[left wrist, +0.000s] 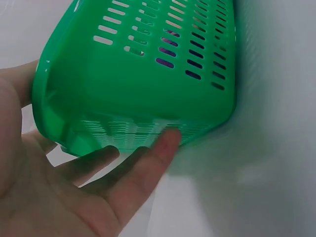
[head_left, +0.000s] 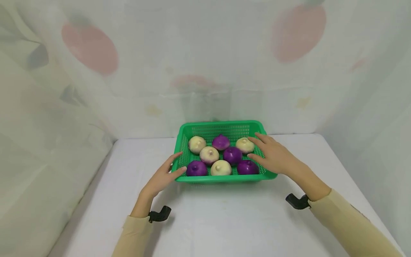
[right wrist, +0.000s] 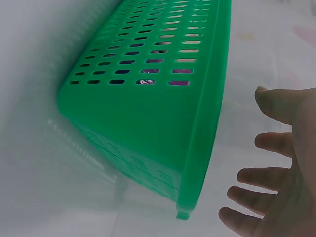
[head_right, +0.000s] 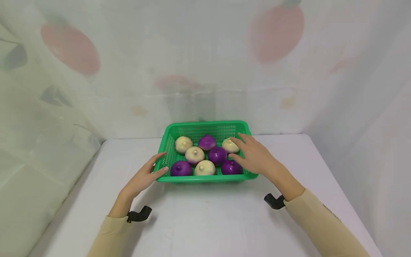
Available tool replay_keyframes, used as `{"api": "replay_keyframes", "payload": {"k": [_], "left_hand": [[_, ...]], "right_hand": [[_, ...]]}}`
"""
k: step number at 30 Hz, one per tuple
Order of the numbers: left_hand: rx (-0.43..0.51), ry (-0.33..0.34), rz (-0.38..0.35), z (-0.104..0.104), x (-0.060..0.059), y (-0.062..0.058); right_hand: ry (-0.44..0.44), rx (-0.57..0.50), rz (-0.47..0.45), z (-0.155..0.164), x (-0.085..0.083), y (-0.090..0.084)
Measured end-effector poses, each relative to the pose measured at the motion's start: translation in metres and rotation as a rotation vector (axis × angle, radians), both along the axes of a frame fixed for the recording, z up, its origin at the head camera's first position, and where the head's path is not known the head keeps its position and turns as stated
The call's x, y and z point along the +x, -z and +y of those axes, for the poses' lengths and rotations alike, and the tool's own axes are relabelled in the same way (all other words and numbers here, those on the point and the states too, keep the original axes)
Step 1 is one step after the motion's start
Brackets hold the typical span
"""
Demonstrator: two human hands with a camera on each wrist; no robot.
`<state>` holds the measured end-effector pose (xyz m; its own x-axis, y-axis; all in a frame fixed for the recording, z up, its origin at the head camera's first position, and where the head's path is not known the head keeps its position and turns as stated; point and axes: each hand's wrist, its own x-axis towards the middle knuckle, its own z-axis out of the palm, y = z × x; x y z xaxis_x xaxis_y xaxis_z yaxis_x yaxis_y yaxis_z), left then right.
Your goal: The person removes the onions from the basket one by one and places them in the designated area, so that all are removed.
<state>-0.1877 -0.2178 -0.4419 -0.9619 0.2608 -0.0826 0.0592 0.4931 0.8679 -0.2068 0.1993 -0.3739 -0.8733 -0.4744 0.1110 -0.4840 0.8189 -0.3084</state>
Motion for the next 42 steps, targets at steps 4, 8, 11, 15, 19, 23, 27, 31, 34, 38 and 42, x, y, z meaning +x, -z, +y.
{"api": "replay_keyframes", "payload": {"k": [4, 8, 11, 15, 19, 23, 27, 31, 34, 38, 42], "left_hand": [[0.031, -0.012, -0.002, 0.000, 0.001, 0.002], [0.044, -0.016, -0.013, 0.000, 0.001, 0.004], [0.062, -0.023, -0.027, 0.000, 0.000, 0.005], [0.081, -0.028, -0.039, 0.000, -0.001, 0.005], [0.087, -0.027, -0.036, 0.000, -0.001, 0.005], [0.088, -0.027, -0.043, 0.000, -0.001, 0.006], [0.080, -0.021, -0.055, 0.000, -0.001, 0.005], [0.080, -0.020, -0.061, 0.000, 0.000, 0.003], [0.080, -0.017, -0.071, -0.001, 0.000, 0.003], [0.082, -0.013, -0.078, -0.001, -0.001, 0.004], [0.087, -0.017, -0.077, 0.000, -0.001, 0.004]], "right_hand": [[-0.001, -0.022, -0.035, -0.006, -0.004, -0.001], [-0.007, -0.051, -0.065, -0.014, -0.009, -0.002], [-0.008, -0.071, -0.091, -0.021, -0.013, -0.002], [-0.013, -0.100, -0.115, -0.028, -0.018, -0.001], [-0.032, -0.144, -0.124, -0.036, -0.023, 0.003], [-0.043, -0.143, -0.118, -0.042, -0.026, 0.009], [-0.039, -0.120, -0.126, -0.047, -0.029, 0.015], [-0.042, -0.125, -0.134, -0.050, -0.032, 0.020], [-0.056, -0.136, -0.150, -0.053, -0.035, 0.024], [-0.068, -0.142, -0.176, -0.056, -0.039, 0.029], [-0.064, -0.144, -0.203, -0.061, -0.044, 0.032]]}}
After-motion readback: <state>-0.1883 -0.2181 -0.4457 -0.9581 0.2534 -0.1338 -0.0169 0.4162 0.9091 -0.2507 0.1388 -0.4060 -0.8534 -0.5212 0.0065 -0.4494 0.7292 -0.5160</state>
